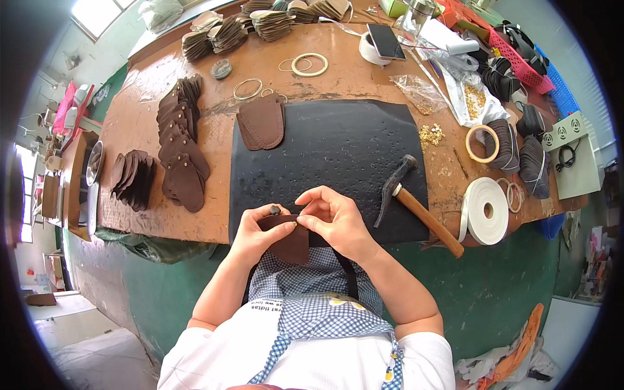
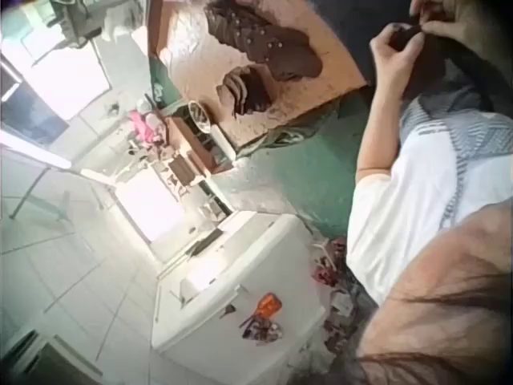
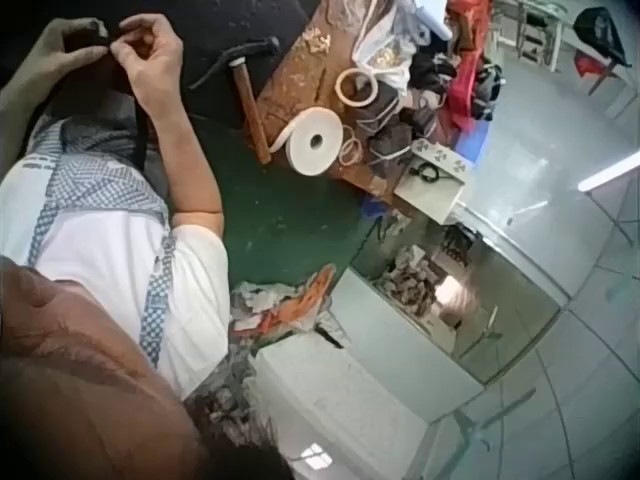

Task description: Assembling and hammering leather shoe upper components at a workstation.

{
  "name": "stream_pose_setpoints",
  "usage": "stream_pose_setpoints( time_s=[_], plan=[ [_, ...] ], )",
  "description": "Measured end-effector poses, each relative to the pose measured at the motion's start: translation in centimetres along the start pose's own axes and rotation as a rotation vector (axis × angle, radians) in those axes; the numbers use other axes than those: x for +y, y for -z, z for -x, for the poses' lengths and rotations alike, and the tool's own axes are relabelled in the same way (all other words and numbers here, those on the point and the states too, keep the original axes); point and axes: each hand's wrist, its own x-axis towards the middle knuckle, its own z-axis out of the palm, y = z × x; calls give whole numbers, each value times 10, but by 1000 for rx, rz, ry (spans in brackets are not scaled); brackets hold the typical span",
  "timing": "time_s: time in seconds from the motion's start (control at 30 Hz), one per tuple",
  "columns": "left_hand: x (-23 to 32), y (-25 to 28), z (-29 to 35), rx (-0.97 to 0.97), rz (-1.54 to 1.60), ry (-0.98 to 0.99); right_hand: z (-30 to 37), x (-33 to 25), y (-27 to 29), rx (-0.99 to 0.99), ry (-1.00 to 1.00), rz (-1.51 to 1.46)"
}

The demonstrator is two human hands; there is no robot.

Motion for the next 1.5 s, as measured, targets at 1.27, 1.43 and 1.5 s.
stream_pose_setpoints(
  time_s=[1.27,1.43,1.5],
  plan=[
    [74,-5,-39,301,-638,-1016,-26,-54,175,701,323,630],
    [29,5,-61,-63,-1211,-1282,-52,-32,288,850,198,1033],
    [11,6,-56,-163,-1259,-1229,-57,-27,286,816,157,1108]
  ],
)
